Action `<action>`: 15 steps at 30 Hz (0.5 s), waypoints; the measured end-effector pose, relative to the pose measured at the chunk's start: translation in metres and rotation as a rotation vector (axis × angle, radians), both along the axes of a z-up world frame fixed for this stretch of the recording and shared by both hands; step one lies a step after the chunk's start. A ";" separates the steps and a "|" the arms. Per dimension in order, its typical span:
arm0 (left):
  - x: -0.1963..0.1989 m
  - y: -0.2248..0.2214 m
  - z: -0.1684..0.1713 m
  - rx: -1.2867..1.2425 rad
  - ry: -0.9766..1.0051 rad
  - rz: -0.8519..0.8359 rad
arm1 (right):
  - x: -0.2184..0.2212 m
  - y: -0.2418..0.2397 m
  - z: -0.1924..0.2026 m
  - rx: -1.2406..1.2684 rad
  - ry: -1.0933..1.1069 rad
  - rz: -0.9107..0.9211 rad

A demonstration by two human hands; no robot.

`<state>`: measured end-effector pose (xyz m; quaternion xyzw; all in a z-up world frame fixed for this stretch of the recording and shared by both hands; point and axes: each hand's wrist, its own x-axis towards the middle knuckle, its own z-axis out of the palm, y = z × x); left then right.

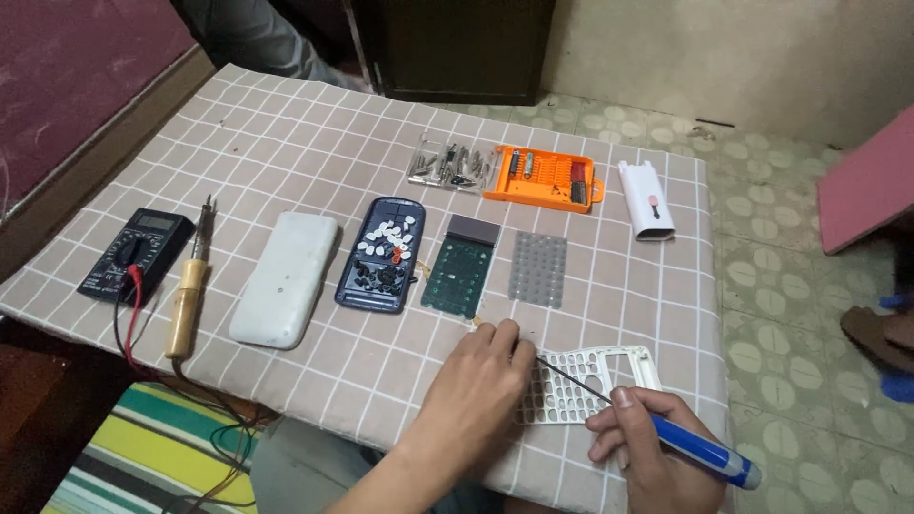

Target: Disassembling a calculator and cleaning its internal components and casing using a screwdriver and a cleaning tool.

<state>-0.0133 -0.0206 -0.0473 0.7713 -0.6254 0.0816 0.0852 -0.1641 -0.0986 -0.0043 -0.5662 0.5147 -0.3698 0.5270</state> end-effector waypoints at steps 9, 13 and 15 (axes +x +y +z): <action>0.016 0.002 0.069 -0.090 0.561 0.262 | -0.005 -0.010 -0.018 -0.034 0.061 0.026; 0.122 0.006 0.021 -0.388 0.391 0.309 | 0.000 -0.002 -0.013 -0.071 0.002 -0.018; 0.165 0.010 0.015 -0.394 0.217 0.464 | 0.001 0.000 -0.004 -0.019 0.088 -0.006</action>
